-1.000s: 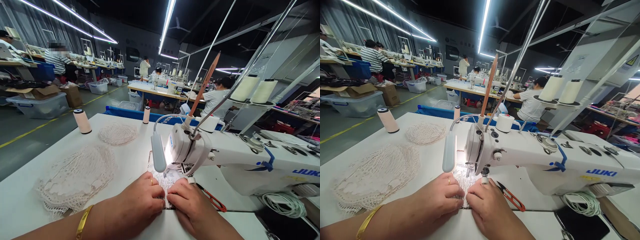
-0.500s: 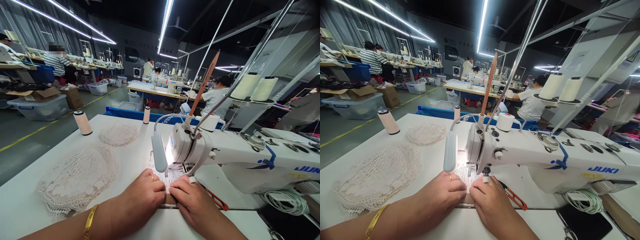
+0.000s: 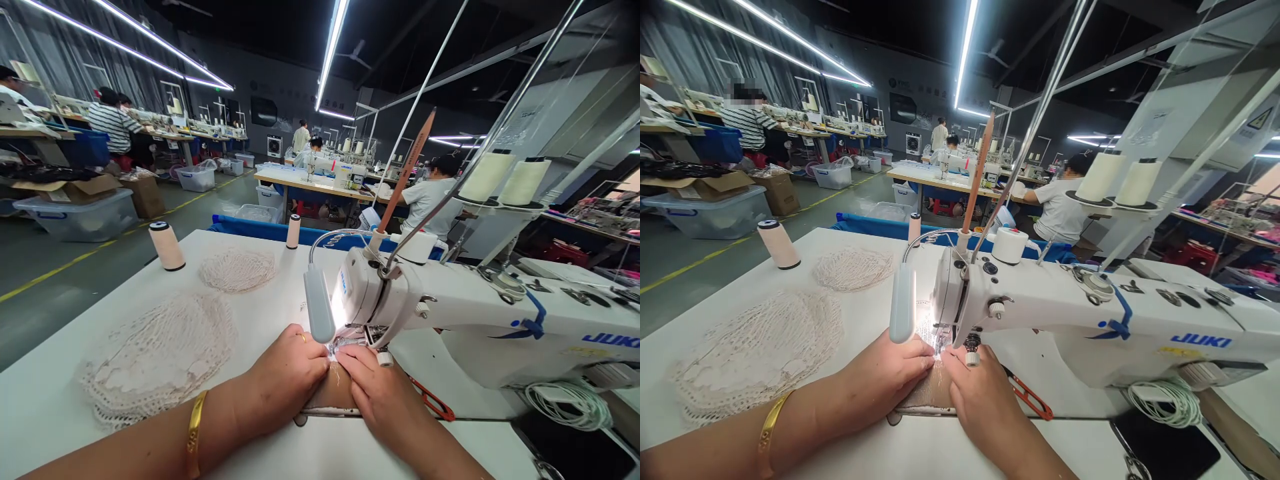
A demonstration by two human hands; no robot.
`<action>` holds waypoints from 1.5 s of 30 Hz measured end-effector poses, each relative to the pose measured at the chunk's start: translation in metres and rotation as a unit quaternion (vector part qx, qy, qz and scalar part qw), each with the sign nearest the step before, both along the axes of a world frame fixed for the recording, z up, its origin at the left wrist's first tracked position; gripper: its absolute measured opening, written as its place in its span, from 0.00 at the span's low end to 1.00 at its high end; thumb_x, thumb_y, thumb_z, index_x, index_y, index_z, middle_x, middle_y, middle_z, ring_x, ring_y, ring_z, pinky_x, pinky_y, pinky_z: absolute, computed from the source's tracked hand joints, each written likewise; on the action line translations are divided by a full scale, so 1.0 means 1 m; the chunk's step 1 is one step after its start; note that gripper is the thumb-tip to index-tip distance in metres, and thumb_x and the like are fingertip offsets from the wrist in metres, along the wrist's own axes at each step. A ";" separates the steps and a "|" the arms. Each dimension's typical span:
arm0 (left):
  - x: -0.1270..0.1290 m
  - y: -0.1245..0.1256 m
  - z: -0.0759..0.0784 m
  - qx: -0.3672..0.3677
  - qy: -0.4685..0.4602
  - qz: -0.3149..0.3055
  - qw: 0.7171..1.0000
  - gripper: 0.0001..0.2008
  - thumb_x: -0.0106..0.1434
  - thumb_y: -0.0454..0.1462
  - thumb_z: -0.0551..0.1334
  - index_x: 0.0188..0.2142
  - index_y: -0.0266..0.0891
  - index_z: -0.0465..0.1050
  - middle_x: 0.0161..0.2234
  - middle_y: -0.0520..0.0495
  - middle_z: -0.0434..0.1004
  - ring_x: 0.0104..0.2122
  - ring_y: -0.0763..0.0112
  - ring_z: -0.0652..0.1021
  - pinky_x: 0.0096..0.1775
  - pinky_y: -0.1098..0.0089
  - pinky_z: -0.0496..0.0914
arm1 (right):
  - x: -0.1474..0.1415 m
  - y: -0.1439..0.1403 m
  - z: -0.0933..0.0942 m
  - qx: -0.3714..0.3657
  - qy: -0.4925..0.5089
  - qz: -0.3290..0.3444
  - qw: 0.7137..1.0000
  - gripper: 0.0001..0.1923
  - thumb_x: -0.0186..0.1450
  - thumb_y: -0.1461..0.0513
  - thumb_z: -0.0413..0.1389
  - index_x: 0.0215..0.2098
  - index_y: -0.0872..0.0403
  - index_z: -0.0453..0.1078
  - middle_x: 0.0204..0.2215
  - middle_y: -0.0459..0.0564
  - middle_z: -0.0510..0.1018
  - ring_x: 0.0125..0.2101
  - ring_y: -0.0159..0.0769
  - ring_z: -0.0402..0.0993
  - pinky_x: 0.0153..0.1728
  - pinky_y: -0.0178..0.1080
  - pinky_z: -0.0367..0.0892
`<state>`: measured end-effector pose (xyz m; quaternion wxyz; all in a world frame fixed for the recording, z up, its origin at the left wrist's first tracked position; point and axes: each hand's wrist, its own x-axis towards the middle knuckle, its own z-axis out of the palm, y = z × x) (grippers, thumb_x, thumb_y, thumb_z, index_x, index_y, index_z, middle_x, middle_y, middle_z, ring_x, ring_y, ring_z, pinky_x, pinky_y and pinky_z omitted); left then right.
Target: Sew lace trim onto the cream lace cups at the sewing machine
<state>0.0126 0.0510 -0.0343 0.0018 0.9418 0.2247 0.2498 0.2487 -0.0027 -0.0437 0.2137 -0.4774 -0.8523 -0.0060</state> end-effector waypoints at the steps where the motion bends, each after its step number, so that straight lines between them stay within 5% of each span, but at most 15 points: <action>1: 0.001 0.001 0.001 0.007 0.001 0.010 1.000 0.10 0.69 0.26 0.61 0.35 0.40 0.78 0.39 0.47 0.84 0.35 0.61 0.80 0.41 0.57 0.67 | 0.000 0.000 -0.002 0.001 -0.007 -0.007 1.000 0.29 0.65 0.75 0.50 0.59 0.51 0.78 0.54 0.54 0.84 0.46 0.49 0.80 0.44 0.47 0.81; 12: -0.004 0.002 0.010 -0.064 0.011 0.058 0.996 0.08 0.72 0.31 0.63 0.47 0.42 0.77 0.49 0.44 0.83 0.47 0.54 0.81 0.50 0.58 0.75 | 0.003 0.005 -0.014 0.037 -0.028 -0.031 0.998 0.30 0.71 0.70 0.48 0.69 0.52 0.73 0.53 0.62 0.84 0.49 0.54 0.83 0.45 0.52 0.84; 17: -0.006 0.000 0.016 -0.074 0.053 0.119 0.989 0.16 0.71 0.36 0.69 0.56 0.39 0.75 0.58 0.37 0.80 0.55 0.45 0.79 0.54 0.51 0.75 | 0.004 0.005 -0.012 0.047 0.001 -0.012 0.999 0.27 0.73 0.70 0.47 0.66 0.53 0.72 0.52 0.60 0.84 0.49 0.51 0.83 0.43 0.49 0.84; 22: -0.007 -0.016 0.033 -0.108 0.163 0.158 0.968 0.04 0.71 0.37 0.67 0.42 0.39 0.79 0.43 0.40 0.84 0.44 0.46 0.82 0.44 0.55 0.73 | -0.004 0.000 -0.002 0.082 0.057 0.093 0.991 0.24 0.71 0.74 0.47 0.60 0.52 0.71 0.50 0.56 0.84 0.48 0.47 0.82 0.44 0.46 0.82; 26: -0.018 -0.021 0.047 -0.250 0.103 0.110 0.956 0.10 0.71 0.37 0.62 0.30 0.42 0.69 0.30 0.52 0.78 0.30 0.62 0.77 0.31 0.65 0.62 | -0.016 -0.005 0.004 0.084 0.063 0.193 0.976 0.28 0.68 0.72 0.50 0.66 0.55 0.67 0.56 0.60 0.82 0.53 0.48 0.80 0.50 0.48 0.80; 32: -0.033 0.005 0.042 -0.213 0.008 0.210 0.954 0.06 0.66 0.39 0.61 0.35 0.42 0.64 0.38 0.46 0.75 0.37 0.57 0.74 0.39 0.61 0.65 | -0.022 -0.006 -0.008 0.128 0.067 0.260 0.955 0.14 0.79 0.69 0.51 0.58 0.55 0.72 0.46 0.52 0.87 0.47 0.41 0.82 0.50 0.44 0.76; 39: -0.024 0.004 0.034 -0.235 0.044 0.140 0.961 0.06 0.65 0.37 0.65 0.37 0.41 0.67 0.43 0.46 0.76 0.43 0.56 0.74 0.46 0.59 0.67 | -0.021 -0.014 -0.005 0.080 0.081 0.325 0.939 0.11 0.86 0.60 0.48 0.53 0.51 0.72 0.39 0.47 0.87 0.52 0.35 0.81 0.53 0.39 0.71; 45: -0.018 -0.003 0.034 -0.212 0.090 0.136 0.964 0.11 0.68 0.34 0.63 0.29 0.41 0.64 0.35 0.49 0.74 0.36 0.61 0.74 0.37 0.63 0.62 | -0.014 -0.019 -0.010 -0.024 0.104 0.342 0.934 0.04 0.82 0.60 0.56 0.49 0.49 0.72 0.33 0.43 0.83 0.36 0.32 0.80 0.42 0.37 0.71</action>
